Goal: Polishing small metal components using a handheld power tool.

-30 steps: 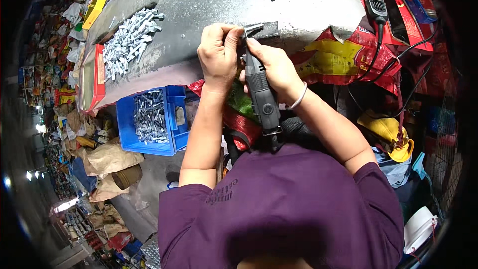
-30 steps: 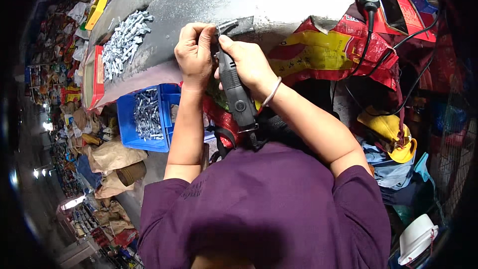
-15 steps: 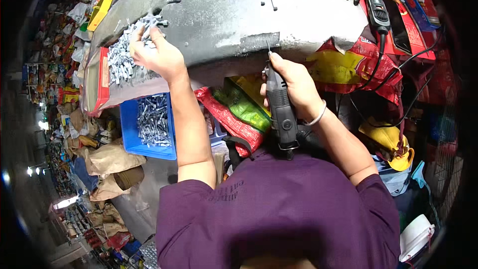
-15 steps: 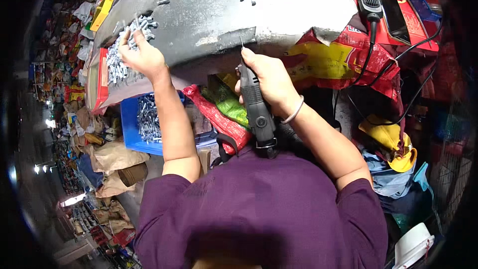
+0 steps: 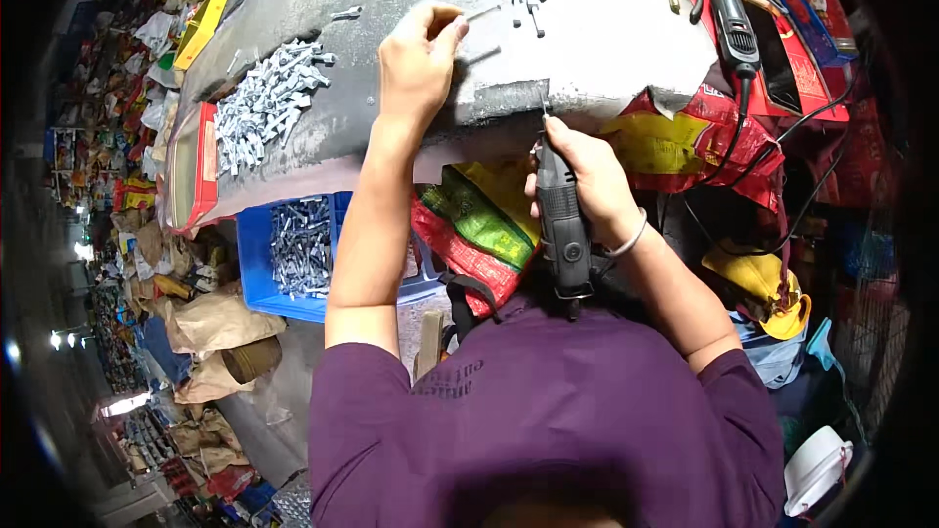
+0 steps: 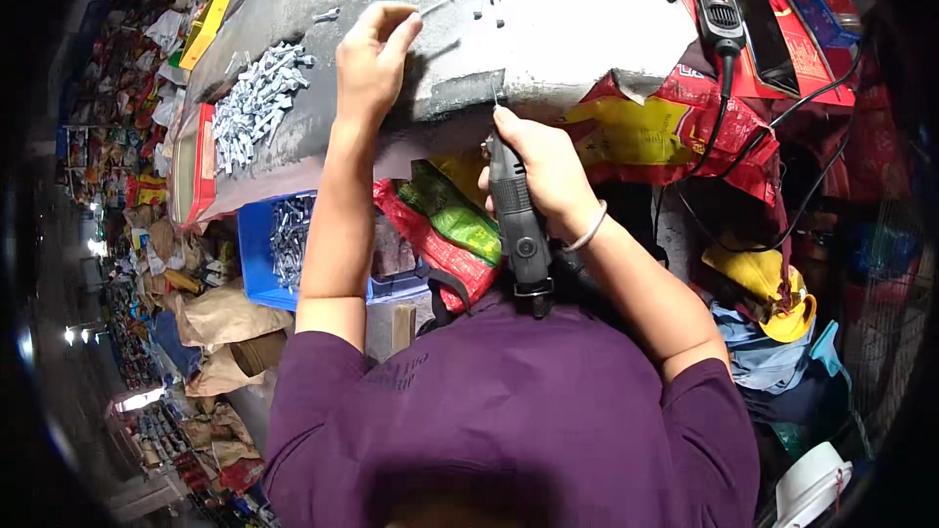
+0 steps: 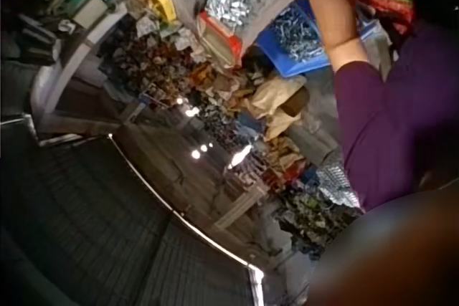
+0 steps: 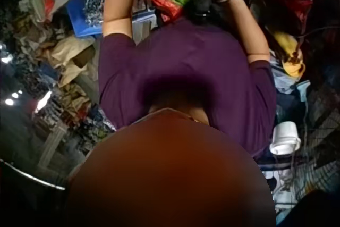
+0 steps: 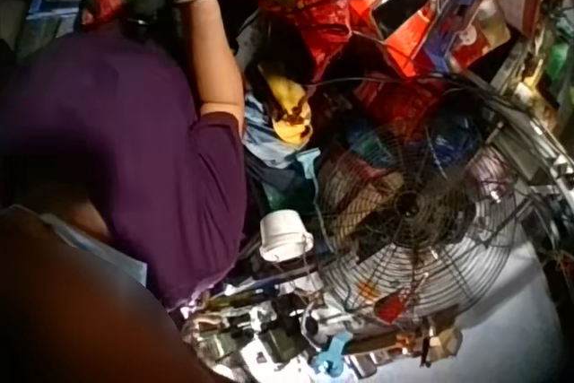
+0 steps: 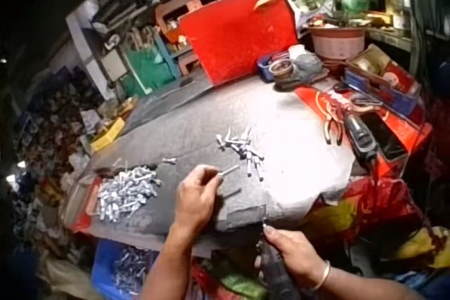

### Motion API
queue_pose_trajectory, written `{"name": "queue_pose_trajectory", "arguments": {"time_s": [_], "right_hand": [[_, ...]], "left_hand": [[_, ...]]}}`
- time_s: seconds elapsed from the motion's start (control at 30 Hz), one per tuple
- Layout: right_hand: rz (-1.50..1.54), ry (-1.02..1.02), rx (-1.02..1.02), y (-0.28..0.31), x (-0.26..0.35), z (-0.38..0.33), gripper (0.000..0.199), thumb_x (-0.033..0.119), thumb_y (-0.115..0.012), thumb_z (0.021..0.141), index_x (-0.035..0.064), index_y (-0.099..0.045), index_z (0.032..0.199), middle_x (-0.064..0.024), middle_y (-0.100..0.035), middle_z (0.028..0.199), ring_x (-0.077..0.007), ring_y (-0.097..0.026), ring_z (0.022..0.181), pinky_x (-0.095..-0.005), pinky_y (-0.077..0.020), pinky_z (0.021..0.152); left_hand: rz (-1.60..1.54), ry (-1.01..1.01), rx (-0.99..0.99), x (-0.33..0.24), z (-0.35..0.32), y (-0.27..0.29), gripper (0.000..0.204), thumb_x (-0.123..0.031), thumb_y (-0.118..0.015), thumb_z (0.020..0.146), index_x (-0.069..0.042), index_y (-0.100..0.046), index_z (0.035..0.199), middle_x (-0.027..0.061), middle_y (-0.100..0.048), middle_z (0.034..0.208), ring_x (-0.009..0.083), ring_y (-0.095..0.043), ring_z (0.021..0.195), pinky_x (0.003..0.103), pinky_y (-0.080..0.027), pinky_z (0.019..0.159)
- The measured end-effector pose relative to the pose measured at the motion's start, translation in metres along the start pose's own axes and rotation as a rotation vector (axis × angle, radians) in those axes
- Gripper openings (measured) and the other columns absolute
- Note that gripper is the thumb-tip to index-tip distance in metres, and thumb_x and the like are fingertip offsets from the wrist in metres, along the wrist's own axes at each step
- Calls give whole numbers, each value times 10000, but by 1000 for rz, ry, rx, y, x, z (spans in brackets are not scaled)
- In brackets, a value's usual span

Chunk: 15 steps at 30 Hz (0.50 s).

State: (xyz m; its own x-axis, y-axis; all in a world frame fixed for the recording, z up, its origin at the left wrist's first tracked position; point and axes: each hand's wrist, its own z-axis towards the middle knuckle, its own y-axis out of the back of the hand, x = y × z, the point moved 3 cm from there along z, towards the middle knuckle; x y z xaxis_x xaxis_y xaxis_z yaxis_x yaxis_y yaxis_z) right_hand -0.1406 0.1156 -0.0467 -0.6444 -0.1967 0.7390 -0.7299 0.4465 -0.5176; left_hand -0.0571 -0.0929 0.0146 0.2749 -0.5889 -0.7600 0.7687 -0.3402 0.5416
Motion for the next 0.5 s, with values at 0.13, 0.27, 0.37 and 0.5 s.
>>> {"name": "queue_pose_trajectory", "arguments": {"time_s": [0.13, 0.27, 0.37, 0.5], "right_hand": [[-71, 18, -6, -8, 5, -1, 442, 452, -538, 1038, 31, -610, 924, -112, -668, 664, -197, -600, 460, -297, -482, 439], [-24, -33, 64, -23, 2, 2, 457, 453, -532, 1040, 29, -609, 887, -120, -666, 650, -199, -600, 457, -293, -463, 429], [40, -98, 87, -29, 1, 6, 471, 467, -527, 1040, 27, -608, 894, -120, -670, 661, -205, -607, 462, -302, -474, 433], [108, -164, 124, -35, -1, 12, 494, 495, -517, 1039, 24, -609, 921, -118, -676, 680, -215, -617, 469, -314, -491, 437]], "left_hand": [[-203, -208, -141, 5, -69, -4, 237, 97, -726, 790, -21, -758, 994, 103, -730, 1002, 176, -663, 820, 278, -533, 731], [-145, -357, -229, 9, -95, -9, 304, 149, -683, 785, -24, -779, 1016, 103, -725, 1078, 187, -682, 888, 276, -557, 785], [-153, -367, -225, 12, -98, -8, 314, 148, -682, 782, -28, -782, 1023, 104, -728, 1090, 192, -687, 915, 277, -561, 809], [-168, -379, -221, 13, -100, -8, 319, 143, -683, 779, -33, -786, 1025, 106, -731, 1104, 198, -693, 950, 281, -563, 838]]}}
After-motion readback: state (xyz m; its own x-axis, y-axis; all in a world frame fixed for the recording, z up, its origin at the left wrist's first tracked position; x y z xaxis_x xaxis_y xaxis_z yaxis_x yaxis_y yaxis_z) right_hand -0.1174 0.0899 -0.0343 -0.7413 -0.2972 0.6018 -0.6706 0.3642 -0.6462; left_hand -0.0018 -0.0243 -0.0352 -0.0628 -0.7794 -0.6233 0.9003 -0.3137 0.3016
